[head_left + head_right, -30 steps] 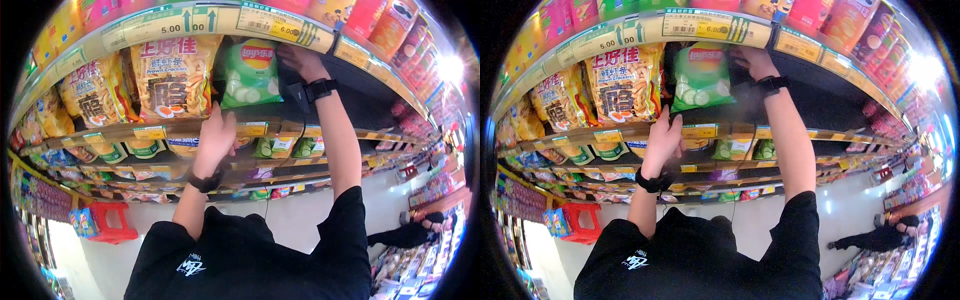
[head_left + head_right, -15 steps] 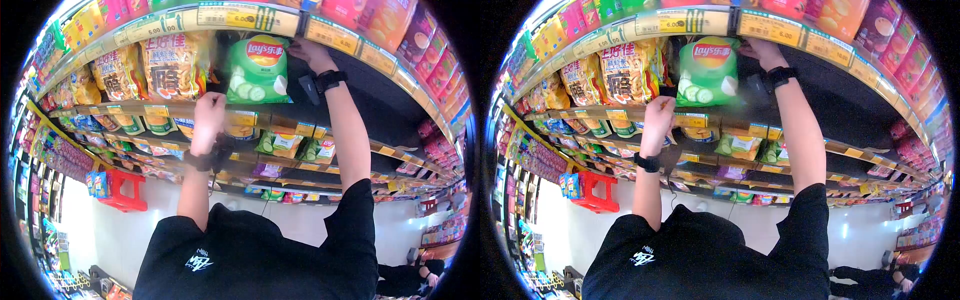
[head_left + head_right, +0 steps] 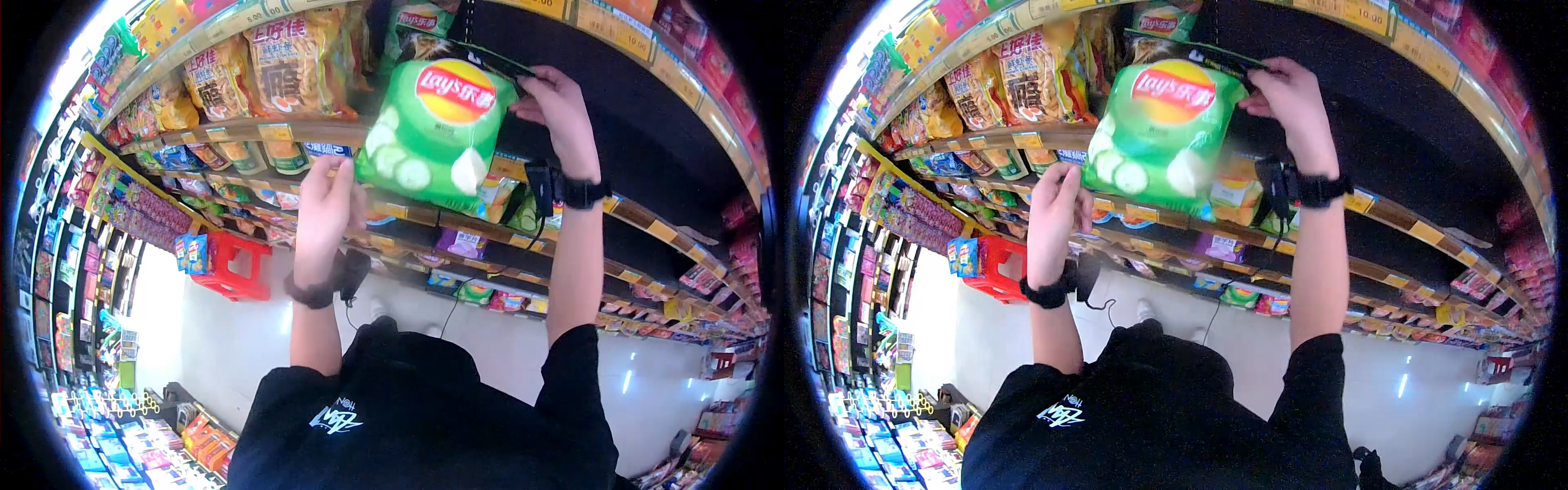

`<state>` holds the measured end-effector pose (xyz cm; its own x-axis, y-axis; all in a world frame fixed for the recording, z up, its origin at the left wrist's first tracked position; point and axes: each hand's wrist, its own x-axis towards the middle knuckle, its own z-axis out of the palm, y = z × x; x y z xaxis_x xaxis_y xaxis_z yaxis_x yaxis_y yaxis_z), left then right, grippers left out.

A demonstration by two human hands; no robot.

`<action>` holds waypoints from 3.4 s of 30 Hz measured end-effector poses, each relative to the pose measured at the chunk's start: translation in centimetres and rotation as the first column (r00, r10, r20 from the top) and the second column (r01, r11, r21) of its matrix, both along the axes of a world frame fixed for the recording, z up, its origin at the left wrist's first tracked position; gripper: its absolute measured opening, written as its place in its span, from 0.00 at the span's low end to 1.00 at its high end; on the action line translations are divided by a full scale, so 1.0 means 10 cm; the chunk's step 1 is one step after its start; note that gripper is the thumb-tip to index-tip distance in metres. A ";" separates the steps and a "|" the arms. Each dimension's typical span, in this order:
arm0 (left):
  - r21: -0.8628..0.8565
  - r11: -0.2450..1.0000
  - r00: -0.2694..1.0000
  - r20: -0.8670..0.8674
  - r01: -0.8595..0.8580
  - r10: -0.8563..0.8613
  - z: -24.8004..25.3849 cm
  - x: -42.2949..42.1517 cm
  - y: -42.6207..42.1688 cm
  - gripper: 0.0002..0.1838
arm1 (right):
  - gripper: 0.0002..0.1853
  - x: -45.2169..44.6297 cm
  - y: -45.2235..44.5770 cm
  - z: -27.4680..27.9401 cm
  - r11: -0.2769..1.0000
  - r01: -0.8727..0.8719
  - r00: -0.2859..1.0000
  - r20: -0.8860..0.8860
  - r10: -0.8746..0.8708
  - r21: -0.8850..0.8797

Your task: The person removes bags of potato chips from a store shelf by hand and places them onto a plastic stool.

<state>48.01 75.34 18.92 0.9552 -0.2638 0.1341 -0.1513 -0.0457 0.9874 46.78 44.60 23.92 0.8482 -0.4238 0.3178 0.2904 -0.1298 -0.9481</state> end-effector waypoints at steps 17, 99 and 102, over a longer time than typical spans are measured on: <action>-0.090 0.983 0.980 -0.136 -0.158 0.145 -0.60 -0.13 2.56 0.07 | 0.06 -0.21 2.51 -0.97 0.990 -0.040 0.995 -0.084 0.052 0.136; 0.101 0.618 0.248 -0.856 -0.780 0.454 -5.07 4.72 11.38 0.18 | 0.06 6.53 11.71 -5.68 0.727 -0.656 0.542 -0.796 0.269 -0.201; 0.113 0.598 0.220 -0.863 -0.793 0.455 -5.16 4.87 11.35 0.18 | 0.09 6.74 11.76 -5.72 0.757 -0.637 0.451 -0.867 0.211 -0.147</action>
